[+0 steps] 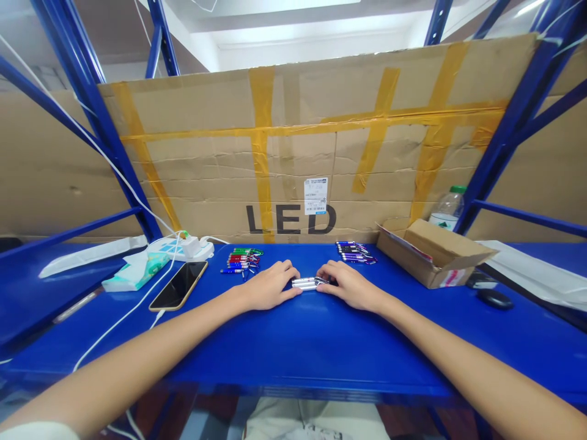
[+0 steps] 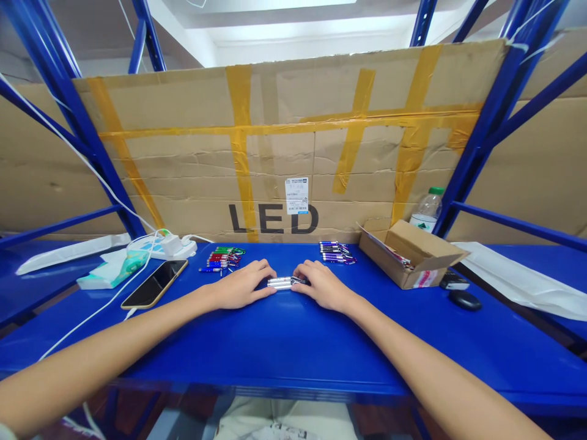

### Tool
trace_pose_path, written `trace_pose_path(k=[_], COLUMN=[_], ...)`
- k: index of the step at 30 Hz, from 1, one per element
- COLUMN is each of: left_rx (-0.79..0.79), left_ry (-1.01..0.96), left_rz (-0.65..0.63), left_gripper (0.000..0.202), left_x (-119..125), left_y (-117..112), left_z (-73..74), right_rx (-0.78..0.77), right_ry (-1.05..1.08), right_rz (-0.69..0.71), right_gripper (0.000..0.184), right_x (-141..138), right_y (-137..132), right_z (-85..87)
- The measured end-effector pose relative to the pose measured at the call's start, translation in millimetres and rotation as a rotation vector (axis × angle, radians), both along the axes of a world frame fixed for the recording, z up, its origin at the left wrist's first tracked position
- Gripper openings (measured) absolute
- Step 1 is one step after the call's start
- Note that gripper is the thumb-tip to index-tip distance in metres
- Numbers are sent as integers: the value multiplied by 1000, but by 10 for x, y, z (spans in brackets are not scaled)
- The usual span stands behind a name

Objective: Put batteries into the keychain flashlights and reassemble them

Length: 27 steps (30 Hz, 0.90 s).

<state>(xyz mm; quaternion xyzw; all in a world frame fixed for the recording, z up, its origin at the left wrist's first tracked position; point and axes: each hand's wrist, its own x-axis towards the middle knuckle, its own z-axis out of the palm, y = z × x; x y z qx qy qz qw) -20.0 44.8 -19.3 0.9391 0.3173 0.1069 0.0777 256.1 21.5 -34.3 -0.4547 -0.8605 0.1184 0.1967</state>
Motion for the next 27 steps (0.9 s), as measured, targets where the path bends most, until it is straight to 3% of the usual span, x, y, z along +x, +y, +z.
trace_pose_path(k=[11,27], left_rx=[3,-42], left_ry=[-77,-128], left_rz=[5,-15], left_gripper=[33,32], left_x=[-16,-65], left_y=[24,-30], left_z=[-74,-44], right_rx=[-7,-23], right_ry=[6,46], right_rz=[-20,0], right_gripper=[12,11], right_x=[-14,-35], right_y=[-12,-39], right_z=[8,8])
